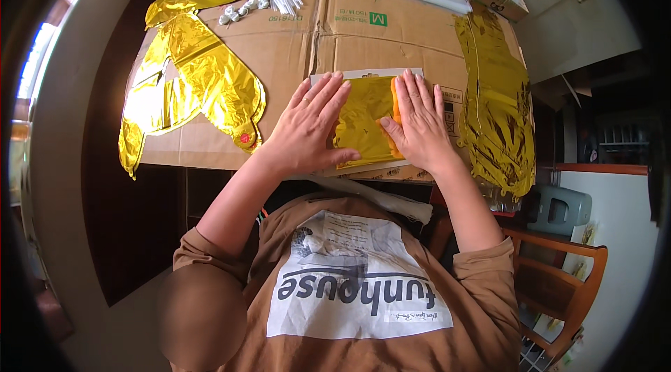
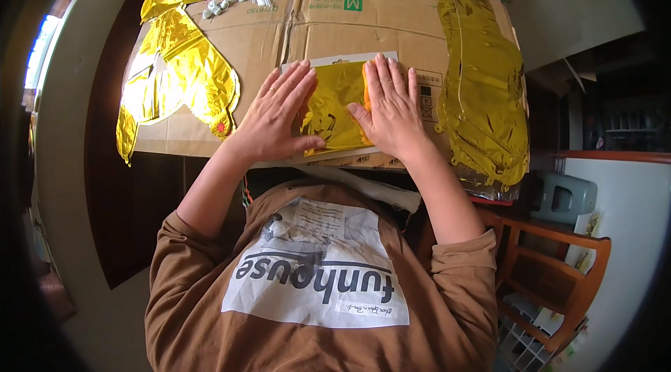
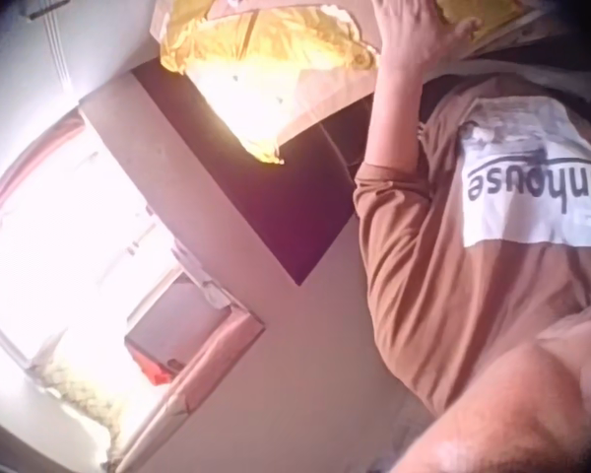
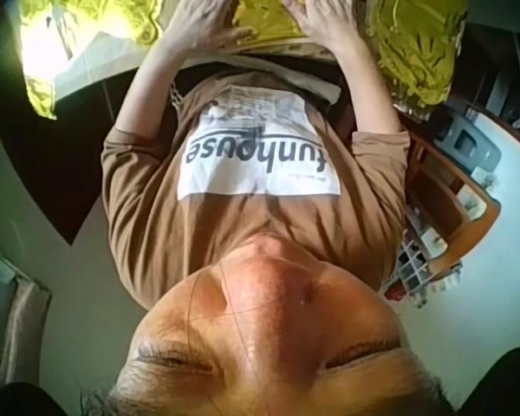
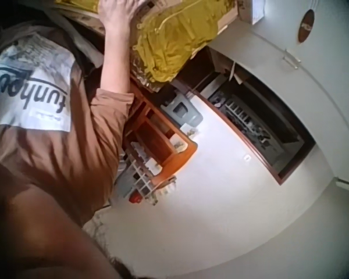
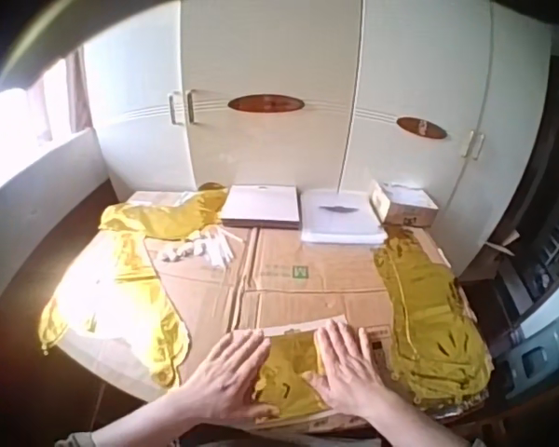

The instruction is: Folding gold foil letter-shaped balloons and checking their plastic packaging sleeves.

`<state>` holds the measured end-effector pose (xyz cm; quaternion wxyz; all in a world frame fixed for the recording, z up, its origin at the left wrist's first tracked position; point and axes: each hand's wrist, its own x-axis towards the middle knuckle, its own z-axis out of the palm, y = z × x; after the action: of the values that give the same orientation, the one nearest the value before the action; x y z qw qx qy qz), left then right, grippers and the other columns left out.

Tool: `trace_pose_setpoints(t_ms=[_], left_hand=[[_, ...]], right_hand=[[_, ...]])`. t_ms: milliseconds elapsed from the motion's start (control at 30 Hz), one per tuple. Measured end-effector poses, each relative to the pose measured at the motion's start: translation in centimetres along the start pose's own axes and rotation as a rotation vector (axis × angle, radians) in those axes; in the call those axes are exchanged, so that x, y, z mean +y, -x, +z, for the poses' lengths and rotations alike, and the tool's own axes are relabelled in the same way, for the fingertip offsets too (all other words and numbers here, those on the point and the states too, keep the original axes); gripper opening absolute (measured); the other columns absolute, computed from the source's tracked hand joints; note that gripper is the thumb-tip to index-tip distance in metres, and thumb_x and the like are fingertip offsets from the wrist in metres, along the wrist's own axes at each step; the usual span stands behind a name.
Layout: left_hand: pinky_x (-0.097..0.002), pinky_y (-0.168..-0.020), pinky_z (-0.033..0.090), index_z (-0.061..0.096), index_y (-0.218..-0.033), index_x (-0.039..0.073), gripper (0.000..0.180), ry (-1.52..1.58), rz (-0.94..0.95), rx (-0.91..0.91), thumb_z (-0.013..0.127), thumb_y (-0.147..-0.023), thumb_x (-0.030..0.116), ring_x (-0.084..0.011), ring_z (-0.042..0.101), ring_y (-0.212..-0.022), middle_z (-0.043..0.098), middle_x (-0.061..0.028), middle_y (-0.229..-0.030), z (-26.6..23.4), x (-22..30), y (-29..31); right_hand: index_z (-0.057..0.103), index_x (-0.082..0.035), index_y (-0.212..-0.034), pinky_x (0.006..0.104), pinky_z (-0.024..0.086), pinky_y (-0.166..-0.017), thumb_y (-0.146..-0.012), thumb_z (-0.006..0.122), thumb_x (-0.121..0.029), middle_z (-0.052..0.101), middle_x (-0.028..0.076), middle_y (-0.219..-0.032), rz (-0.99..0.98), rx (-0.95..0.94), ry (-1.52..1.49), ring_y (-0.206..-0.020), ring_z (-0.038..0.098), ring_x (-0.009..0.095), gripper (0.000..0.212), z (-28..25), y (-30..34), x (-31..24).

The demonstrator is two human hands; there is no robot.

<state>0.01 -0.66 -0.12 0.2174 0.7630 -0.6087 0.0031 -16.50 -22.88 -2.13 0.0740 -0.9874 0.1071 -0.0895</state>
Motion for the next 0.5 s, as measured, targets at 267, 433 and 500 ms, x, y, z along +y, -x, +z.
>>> trace_pose_setpoints(t_ms=[267, 433, 500], left_hand=[[-0.0523, -0.127, 0.012, 0.026, -0.16, -0.002, 0.12, -0.221, 0.001, -0.128, 0.06, -0.081, 0.081, -0.0328, 0.021, -0.157, 0.025, -0.0205, -0.168, 0.09, 0.0, 0.79], [-0.0524, -0.127, 0.01, 0.024, -0.161, -0.002, 0.121, -0.159, 0.001, -0.138, 0.057, -0.081, 0.083, -0.0334, 0.02, -0.158, 0.025, -0.0215, -0.168, -0.14, -0.47, 0.87], [-0.0524, -0.127, 0.01, 0.024, -0.161, -0.002, 0.121, -0.116, -0.017, -0.1, 0.057, -0.082, 0.083, -0.0339, 0.02, -0.158, 0.026, -0.0223, -0.167, -0.47, -0.15, 0.33]], right_hand=[[0.025, 0.001, -0.161, 0.0607, 0.008, -0.125, -0.104, 0.04, -0.06, 0.023, 0.024, -0.167, -0.002, -0.007, 0.013, -0.155, 0.021, 0.042, 0.085, -0.06, 0.07, -0.09], [0.024, 0.0, -0.161, 0.0609, 0.007, -0.125, -0.104, 0.04, -0.06, 0.022, 0.025, -0.168, 0.005, -0.018, 0.022, -0.155, 0.021, 0.042, 0.085, 0.01, 0.0, -0.14], [0.024, 0.0, -0.161, 0.061, 0.007, -0.125, -0.104, 0.04, -0.06, 0.021, 0.025, -0.168, 0.007, -0.012, 0.02, -0.155, 0.021, 0.042, 0.085, 0.05, 0.04, -0.06]])
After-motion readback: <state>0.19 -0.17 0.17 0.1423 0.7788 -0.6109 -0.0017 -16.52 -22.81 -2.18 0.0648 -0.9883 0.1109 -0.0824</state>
